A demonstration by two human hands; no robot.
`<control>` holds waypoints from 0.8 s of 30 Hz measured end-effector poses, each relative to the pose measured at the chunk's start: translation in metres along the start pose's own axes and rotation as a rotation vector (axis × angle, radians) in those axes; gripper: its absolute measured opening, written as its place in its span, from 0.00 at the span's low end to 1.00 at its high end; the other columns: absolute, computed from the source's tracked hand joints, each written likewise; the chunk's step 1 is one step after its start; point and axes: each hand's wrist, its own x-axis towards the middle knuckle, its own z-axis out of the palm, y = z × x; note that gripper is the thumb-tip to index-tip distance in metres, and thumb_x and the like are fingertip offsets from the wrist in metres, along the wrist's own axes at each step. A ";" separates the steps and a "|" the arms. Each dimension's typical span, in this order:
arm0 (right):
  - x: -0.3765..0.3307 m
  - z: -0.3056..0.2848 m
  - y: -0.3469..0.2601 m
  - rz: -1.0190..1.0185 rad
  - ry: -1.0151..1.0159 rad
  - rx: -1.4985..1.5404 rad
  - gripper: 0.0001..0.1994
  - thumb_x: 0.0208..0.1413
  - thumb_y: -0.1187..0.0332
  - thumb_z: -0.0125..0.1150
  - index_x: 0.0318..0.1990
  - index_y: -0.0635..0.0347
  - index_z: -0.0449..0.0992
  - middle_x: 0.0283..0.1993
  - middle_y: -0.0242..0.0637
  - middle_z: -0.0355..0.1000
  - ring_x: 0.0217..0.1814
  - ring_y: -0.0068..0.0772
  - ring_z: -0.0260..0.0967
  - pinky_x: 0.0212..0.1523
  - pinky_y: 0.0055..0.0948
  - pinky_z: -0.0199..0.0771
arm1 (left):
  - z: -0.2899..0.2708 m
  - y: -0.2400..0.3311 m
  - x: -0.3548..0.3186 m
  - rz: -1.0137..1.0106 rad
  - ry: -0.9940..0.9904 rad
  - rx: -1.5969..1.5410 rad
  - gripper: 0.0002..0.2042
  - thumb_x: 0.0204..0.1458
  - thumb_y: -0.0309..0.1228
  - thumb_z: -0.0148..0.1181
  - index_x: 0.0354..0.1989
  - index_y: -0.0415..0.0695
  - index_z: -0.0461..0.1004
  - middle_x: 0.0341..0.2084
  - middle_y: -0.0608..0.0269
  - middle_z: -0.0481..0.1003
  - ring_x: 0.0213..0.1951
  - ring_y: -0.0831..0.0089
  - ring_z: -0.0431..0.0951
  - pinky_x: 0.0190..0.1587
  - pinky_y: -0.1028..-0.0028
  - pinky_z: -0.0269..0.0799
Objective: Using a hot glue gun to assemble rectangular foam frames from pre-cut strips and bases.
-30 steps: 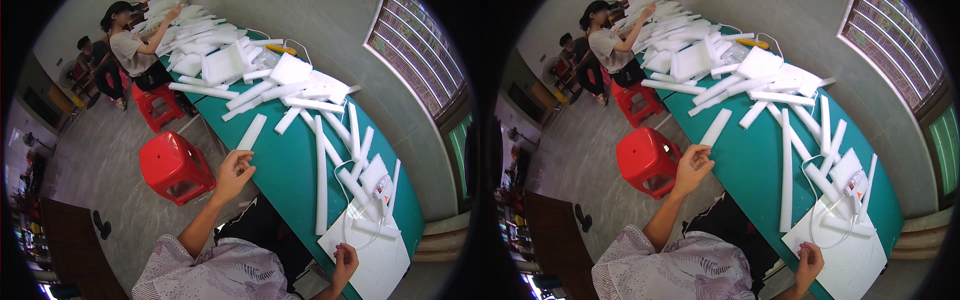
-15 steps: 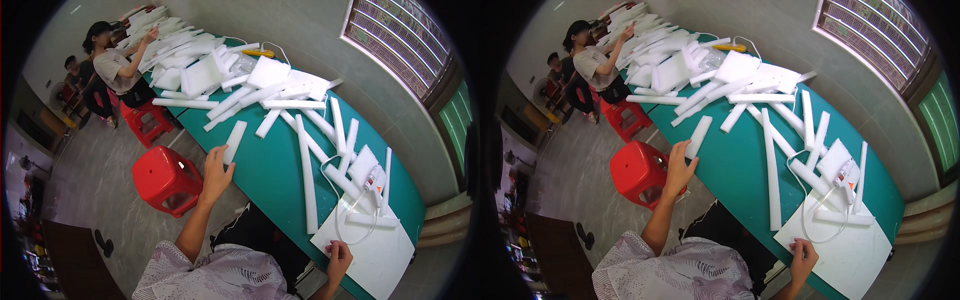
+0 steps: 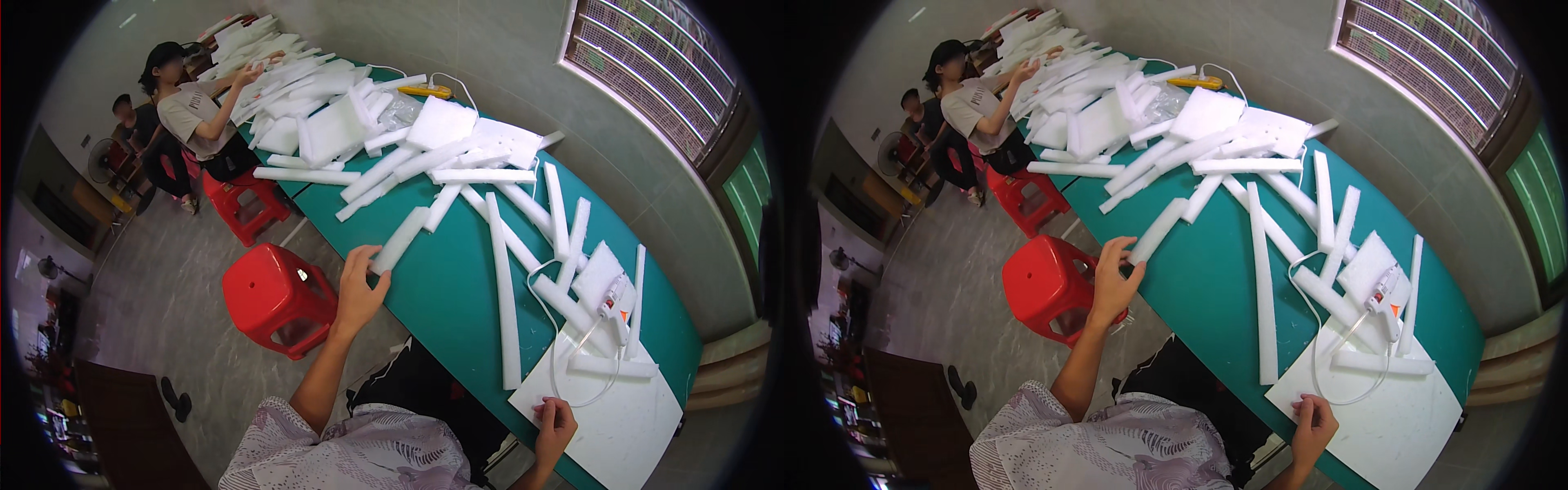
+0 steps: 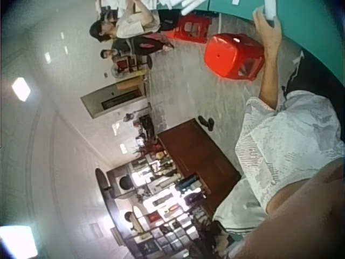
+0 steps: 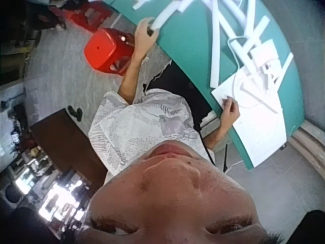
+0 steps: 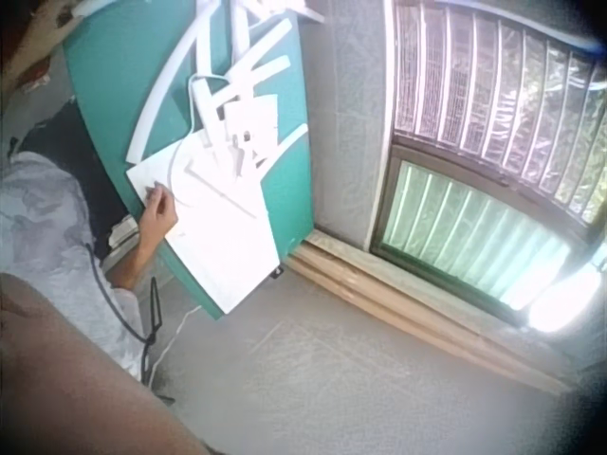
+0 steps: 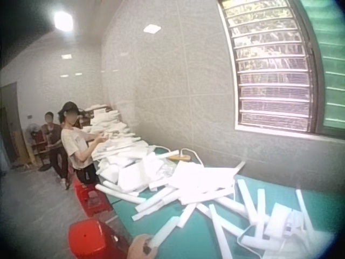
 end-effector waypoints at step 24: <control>0.002 -0.020 0.027 -0.099 0.027 0.141 0.07 0.57 0.74 0.55 0.33 0.69 0.77 0.26 0.36 0.75 0.28 0.23 0.73 0.30 0.21 0.71 | -0.261 -0.275 0.412 0.428 0.152 0.167 0.20 0.54 0.42 0.57 0.54 0.47 0.70 0.34 0.66 0.71 0.28 0.71 0.68 0.32 0.70 0.70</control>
